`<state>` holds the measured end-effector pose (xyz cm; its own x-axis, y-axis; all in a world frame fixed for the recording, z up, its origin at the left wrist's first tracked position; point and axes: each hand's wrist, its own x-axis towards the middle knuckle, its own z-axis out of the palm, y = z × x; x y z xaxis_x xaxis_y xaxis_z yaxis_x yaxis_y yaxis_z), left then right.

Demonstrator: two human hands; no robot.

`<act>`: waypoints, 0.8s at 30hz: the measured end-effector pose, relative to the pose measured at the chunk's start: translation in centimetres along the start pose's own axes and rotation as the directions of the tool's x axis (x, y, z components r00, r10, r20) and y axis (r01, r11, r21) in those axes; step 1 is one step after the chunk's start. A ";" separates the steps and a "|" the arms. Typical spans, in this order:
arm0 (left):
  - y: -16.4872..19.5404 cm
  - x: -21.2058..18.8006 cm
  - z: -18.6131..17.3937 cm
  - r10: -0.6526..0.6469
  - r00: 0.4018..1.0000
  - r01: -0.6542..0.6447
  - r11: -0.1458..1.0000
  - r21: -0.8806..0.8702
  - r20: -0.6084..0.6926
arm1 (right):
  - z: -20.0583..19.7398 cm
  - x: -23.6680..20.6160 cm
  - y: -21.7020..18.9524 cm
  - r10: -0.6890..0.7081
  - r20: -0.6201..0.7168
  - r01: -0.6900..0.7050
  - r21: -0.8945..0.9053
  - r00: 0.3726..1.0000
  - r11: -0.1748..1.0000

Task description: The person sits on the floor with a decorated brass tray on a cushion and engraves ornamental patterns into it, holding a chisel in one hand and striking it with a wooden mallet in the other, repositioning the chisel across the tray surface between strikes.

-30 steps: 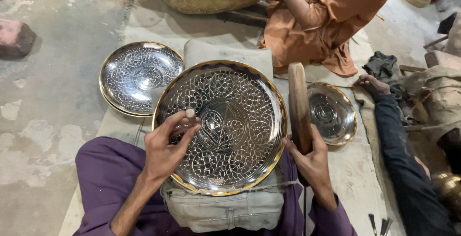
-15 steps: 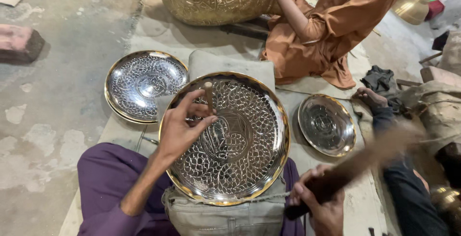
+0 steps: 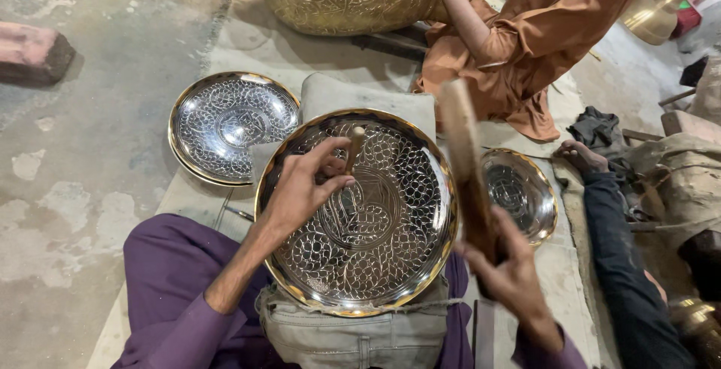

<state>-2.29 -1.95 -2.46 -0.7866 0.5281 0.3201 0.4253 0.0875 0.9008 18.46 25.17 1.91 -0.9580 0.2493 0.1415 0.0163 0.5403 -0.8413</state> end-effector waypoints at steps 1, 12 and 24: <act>0.0 0.2 0.0 -0.034 0.999 0.034 0.999 0.013 0.027 | -0.4 0.9 -0.5 0.024 -0.007 -0.024 -0.017 1.000 1.000; 0.9 1.1 -0.9 0.087 0.973 -0.095 0.995 0.029 0.215 | -2.6 7.2 -6.5 -0.309 0.043 0.284 -0.527 0.950 0.801; 1.4 1.3 -1.0 0.120 0.966 -0.127 0.992 0.018 0.228 | -2.9 7.4 -7.0 -0.292 0.030 0.251 -0.601 0.956 0.759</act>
<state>-3.21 -1.96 -0.53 -0.6073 0.7130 0.3504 0.5297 0.0347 0.8475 12.12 25.55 10.35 -0.9292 0.0565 0.3651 -0.0557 0.9555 -0.2897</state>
